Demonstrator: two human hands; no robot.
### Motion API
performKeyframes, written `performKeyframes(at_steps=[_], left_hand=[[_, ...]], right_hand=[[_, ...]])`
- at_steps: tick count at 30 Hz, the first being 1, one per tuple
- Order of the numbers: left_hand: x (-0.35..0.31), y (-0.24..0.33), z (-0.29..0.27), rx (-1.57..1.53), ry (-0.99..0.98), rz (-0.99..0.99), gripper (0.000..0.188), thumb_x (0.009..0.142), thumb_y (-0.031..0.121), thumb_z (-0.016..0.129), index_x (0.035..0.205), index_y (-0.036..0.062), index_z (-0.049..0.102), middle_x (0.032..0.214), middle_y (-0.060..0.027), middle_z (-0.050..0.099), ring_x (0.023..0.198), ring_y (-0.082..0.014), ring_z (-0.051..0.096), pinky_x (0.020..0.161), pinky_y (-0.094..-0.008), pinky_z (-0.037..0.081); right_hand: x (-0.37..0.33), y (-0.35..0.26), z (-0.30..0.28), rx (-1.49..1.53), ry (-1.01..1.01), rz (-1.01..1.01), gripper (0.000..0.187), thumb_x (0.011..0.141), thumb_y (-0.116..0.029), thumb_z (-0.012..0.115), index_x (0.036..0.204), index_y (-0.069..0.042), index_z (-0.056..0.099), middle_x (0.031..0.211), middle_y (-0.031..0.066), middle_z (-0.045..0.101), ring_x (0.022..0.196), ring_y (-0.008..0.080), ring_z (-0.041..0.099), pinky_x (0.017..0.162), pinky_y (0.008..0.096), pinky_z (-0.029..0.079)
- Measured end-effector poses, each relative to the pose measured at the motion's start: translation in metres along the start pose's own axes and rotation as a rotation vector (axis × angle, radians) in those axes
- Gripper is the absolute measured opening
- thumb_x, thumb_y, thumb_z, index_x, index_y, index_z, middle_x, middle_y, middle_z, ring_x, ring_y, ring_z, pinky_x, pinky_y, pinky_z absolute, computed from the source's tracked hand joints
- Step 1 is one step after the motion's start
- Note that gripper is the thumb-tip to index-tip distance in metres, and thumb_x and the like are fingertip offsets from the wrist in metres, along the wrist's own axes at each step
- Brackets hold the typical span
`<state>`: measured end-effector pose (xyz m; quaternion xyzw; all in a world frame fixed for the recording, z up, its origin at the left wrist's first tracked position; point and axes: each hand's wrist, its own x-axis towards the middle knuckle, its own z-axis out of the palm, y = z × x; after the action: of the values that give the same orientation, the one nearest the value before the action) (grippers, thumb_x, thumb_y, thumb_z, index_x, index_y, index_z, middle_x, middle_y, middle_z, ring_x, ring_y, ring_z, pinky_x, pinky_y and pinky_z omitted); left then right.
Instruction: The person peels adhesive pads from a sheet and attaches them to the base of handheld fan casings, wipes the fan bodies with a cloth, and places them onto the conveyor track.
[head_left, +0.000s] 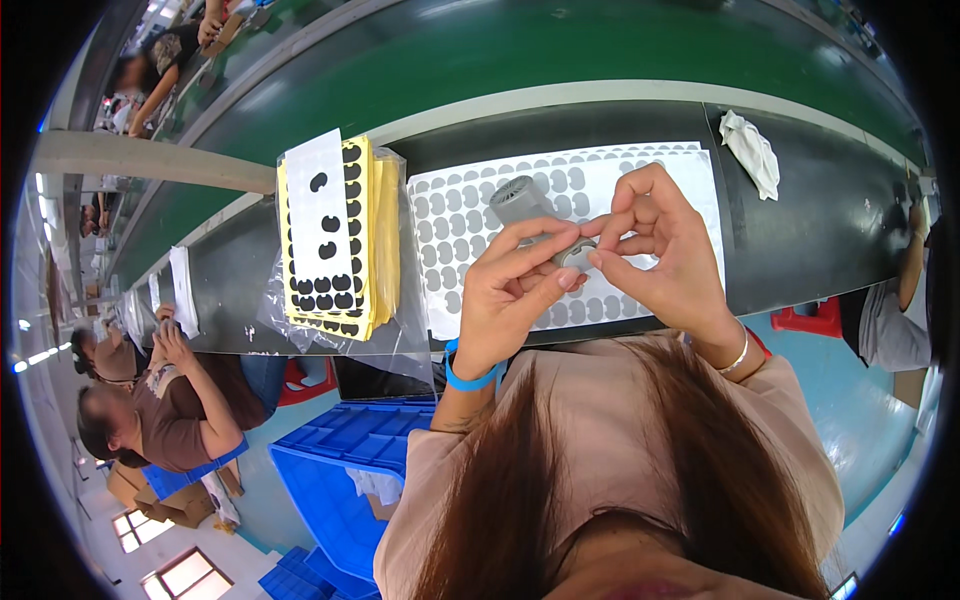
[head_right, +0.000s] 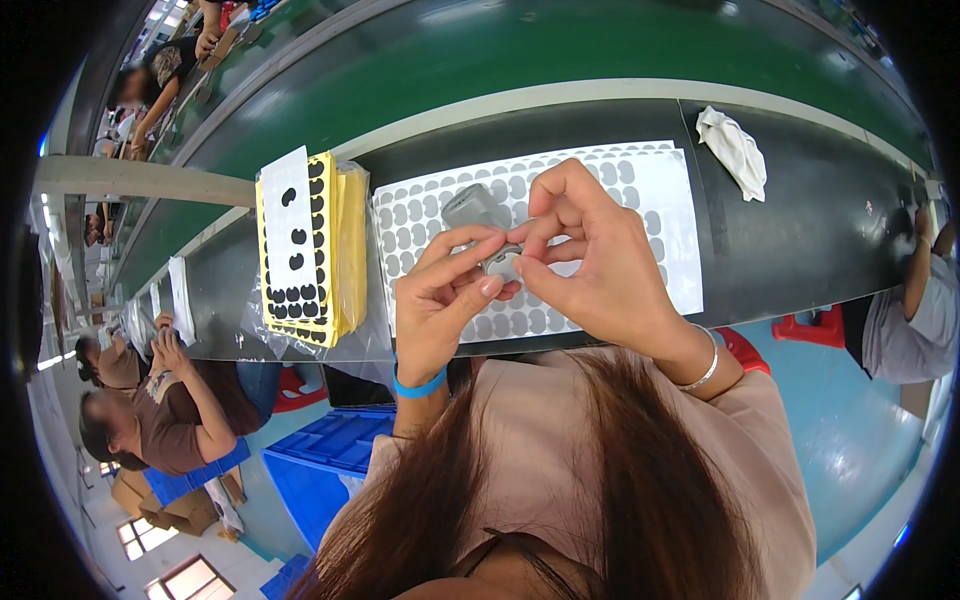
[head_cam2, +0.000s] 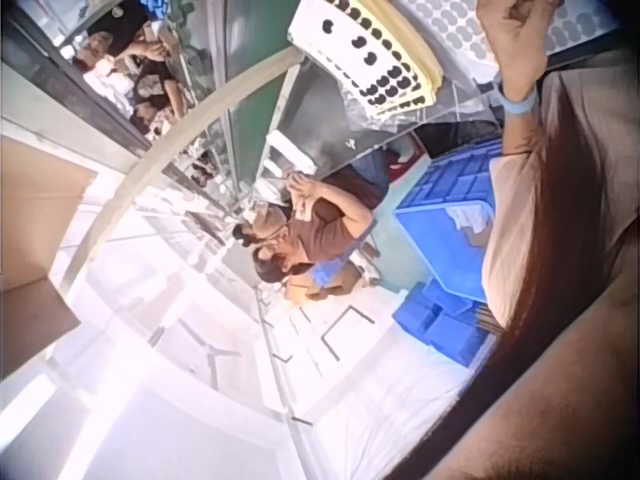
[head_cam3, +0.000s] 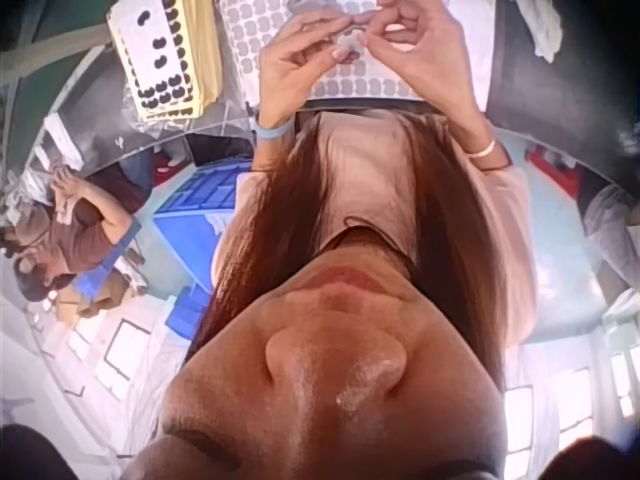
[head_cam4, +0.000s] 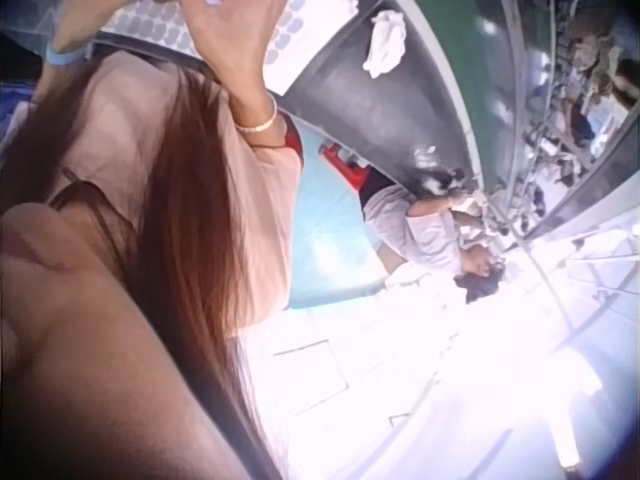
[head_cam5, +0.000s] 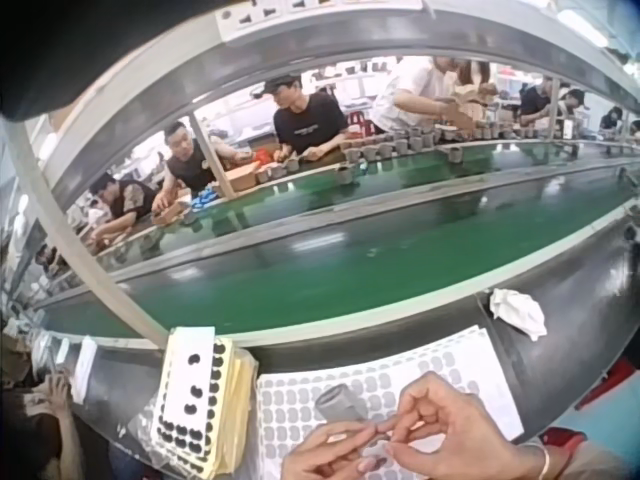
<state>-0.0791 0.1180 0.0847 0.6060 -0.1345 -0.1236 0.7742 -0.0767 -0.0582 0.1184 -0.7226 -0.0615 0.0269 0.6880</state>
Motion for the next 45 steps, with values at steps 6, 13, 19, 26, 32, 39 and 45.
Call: performKeyframes(at_steps=[6,13,19,26,32,39,45], left_hand=[[-0.002,-0.001,0.004,0.034,0.057,0.005,0.031,0.081,-0.009,0.057,0.111,-0.0059,0.058,0.116,-0.0130,0.049,0.086,-0.0154,0.062,0.076,-0.0253,0.054],[-0.004,0.000,0.011,0.055,0.117,0.006,0.028,0.081,-0.009,0.056,0.109,-0.0055,0.059,0.114,-0.0132,0.051,0.085,-0.0151,0.062,0.074,-0.0246,0.055],[-0.004,0.000,0.014,0.045,0.155,0.021,0.026,0.082,-0.008,0.056,0.107,-0.0048,0.060,0.111,-0.0124,0.052,0.085,-0.0151,0.062,0.072,-0.0248,0.056],[-0.005,-0.003,0.015,0.048,0.177,0.040,0.024,0.082,-0.007,0.057,0.106,-0.0040,0.061,0.109,-0.0120,0.053,0.082,-0.0144,0.062,0.071,-0.0243,0.056],[-0.005,-0.004,0.016,0.036,0.194,0.046,0.023,0.082,-0.007,0.058,0.105,-0.0038,0.061,0.109,-0.0120,0.054,0.082,-0.0142,0.062,0.071,-0.0243,0.056],[-0.005,-0.005,0.015,0.036,0.197,0.049,0.022,0.082,-0.006,0.058,0.104,-0.0036,0.062,0.108,-0.0119,0.054,0.081,-0.0138,0.062,0.071,-0.0240,0.056],[-0.007,-0.002,0.012,0.027,0.212,0.044,0.021,0.082,-0.006,0.058,0.103,-0.0039,0.062,0.107,-0.0120,0.056,0.077,-0.0140,0.063,0.066,-0.0229,0.054]], right_hand=[[0.000,0.000,0.001,-0.012,0.004,-0.013,0.030,0.072,0.005,0.061,0.093,-0.005,0.042,0.072,0.0053,0.061,0.084,0.0159,0.064,0.071,0.0286,0.054],[0.000,-0.001,0.002,-0.014,0.007,-0.016,0.030,0.072,0.005,0.061,0.092,-0.005,0.042,0.074,0.0059,0.061,0.084,0.0152,0.064,0.071,0.0282,0.054],[-0.002,-0.001,0.003,-0.051,0.010,-0.025,0.029,0.075,0.003,0.060,0.095,-0.004,0.042,0.075,0.0069,0.061,0.084,0.0165,0.064,0.071,0.0290,0.054],[-0.004,0.002,0.006,-0.056,0.031,-0.060,0.028,0.076,0.004,0.058,0.098,-0.004,0.041,0.074,0.0077,0.060,0.084,0.0178,0.065,0.072,0.0302,0.054],[-0.004,0.001,0.007,-0.095,0.049,-0.085,0.028,0.076,0.004,0.058,0.097,-0.003,0.041,0.073,0.0080,0.060,0.083,0.0191,0.065,0.070,0.0314,0.055],[-0.003,-0.005,0.007,-0.168,0.032,-0.065,0.029,0.074,0.005,0.059,0.095,-0.003,0.040,0.074,0.0074,0.058,0.084,0.0173,0.064,0.070,0.0289,0.054],[-0.001,-0.008,0.001,-0.463,0.007,-0.131,0.032,0.073,-0.001,0.065,0.098,-0.004,0.044,0.079,0.0072,0.059,0.076,0.0168,0.063,0.066,0.0279,0.050]])
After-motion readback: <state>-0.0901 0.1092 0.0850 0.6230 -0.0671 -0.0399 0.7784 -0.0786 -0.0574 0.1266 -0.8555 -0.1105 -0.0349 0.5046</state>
